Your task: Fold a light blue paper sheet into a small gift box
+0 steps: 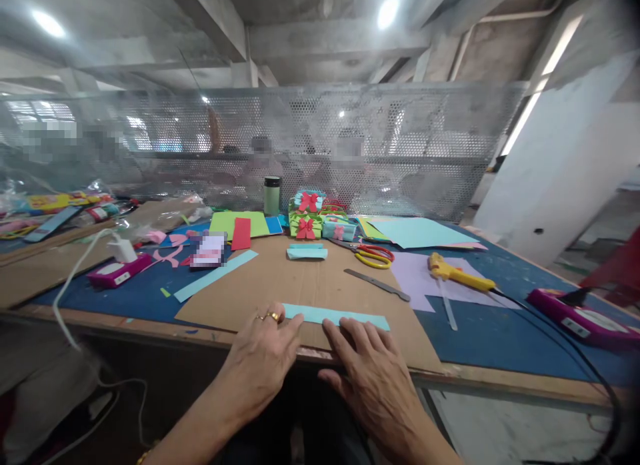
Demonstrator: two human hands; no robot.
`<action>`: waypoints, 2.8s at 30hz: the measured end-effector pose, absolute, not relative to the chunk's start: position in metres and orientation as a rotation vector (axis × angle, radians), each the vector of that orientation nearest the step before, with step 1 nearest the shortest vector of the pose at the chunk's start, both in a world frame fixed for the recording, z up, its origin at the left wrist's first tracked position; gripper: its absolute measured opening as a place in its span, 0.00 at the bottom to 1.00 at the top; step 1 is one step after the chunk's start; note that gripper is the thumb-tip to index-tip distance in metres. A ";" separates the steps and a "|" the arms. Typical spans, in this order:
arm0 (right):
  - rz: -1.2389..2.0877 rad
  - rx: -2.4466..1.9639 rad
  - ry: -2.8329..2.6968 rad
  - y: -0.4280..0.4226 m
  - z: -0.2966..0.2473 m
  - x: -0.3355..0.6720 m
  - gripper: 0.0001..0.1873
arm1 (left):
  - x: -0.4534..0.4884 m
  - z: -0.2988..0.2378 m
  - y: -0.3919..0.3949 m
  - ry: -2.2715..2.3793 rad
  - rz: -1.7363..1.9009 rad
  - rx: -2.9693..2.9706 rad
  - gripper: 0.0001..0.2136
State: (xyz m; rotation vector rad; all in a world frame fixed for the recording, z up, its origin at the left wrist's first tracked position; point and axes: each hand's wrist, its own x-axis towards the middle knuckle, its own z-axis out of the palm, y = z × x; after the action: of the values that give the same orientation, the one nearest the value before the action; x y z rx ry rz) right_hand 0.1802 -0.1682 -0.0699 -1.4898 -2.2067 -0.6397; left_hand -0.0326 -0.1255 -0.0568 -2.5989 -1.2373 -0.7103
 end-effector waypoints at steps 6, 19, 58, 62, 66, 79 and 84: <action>-0.615 -1.521 -2.228 -0.168 -0.069 0.180 0.33 | -0.023 -0.065 -0.128 -1.142 -0.700 -2.485 0.25; -0.422 -1.445 -2.360 -0.157 -0.046 0.203 0.20 | -0.021 -0.057 -0.130 -1.215 -0.664 -2.595 0.27; 0.154 -1.628 -2.192 -0.114 -0.021 0.238 0.12 | -0.013 -0.028 -0.052 -1.635 -0.747 -3.117 0.03; 0.098 -1.632 -2.212 -0.112 -0.022 0.238 0.12 | -0.011 -0.021 -0.049 -1.636 -0.655 -3.136 0.03; 0.103 -1.608 -2.200 -0.110 -0.025 0.238 0.09 | -0.011 -0.016 -0.048 -1.608 -0.542 -3.156 0.02; 0.023 -1.477 -2.121 -0.124 -0.025 0.251 0.13 | -0.012 -0.008 -0.053 -1.423 -0.411 -3.020 0.02; 0.044 -1.531 -2.076 -0.126 -0.032 0.257 0.12 | -0.003 -0.020 -0.063 -1.056 -0.419 -2.771 0.10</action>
State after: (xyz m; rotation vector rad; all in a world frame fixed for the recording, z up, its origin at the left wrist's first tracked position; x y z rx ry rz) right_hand 0.2566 -0.1257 -0.0324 -1.5308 -2.0757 0.0444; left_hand -0.0034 -0.0628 -0.0197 -2.7710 -1.0560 -0.4190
